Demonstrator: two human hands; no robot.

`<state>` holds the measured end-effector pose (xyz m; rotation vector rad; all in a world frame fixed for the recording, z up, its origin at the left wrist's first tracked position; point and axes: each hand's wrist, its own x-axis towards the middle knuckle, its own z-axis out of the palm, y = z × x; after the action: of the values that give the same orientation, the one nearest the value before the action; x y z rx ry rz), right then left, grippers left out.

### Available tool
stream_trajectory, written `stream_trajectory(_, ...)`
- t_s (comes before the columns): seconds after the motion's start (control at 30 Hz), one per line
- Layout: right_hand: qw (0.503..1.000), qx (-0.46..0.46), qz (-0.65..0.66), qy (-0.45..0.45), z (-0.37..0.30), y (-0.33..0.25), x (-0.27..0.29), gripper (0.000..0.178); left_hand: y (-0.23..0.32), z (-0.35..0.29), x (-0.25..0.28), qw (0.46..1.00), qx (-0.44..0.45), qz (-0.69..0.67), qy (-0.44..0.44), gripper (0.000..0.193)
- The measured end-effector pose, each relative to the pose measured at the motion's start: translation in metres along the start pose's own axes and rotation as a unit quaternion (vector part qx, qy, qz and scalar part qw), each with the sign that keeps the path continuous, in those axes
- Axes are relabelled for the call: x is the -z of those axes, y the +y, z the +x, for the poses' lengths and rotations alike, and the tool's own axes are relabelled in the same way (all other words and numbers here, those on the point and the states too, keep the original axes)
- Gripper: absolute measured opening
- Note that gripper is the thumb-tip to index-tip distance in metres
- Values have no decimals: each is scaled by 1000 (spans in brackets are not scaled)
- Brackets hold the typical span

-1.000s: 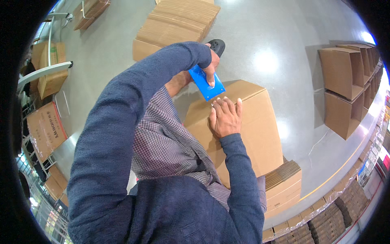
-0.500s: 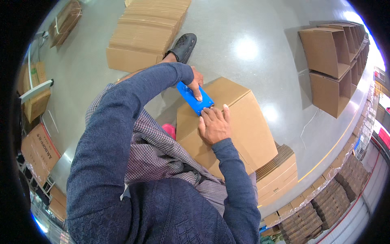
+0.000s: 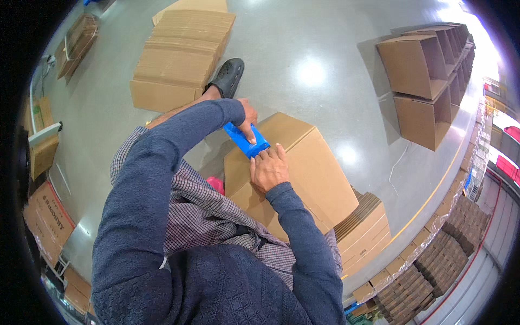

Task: The person sits on the floor and assembles flat cardboard sheets into boxes. They fold the flaps, close the boxes, and seal them with a tape dispenser. Completed boxes are stacked nearby.

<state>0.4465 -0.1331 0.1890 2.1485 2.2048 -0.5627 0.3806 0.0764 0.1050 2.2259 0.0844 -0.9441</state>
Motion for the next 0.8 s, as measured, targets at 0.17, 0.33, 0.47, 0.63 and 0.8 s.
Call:
stream_trajectory(0.17,998,29,12,52,1,4,-1,24,24,-13,-8,986,53,124,96,69)
stream_trajectory(0.33,998,-27,-53,-9,12,-5,-3,35,37,-10,-66,933,119,283,187,50)
stream_trajectory(0.47,979,-61,-55,-187,24,-14,-1,43,19,-33,-74,885,376,-90,260,53)
stream_trajectory(0.63,959,-5,193,207,-15,-25,-5,27,60,-72,-30,803,291,-138,502,64)
stream_trajectory(0.8,789,-308,144,512,-155,3,-50,31,151,-72,-22,839,87,-45,536,41)
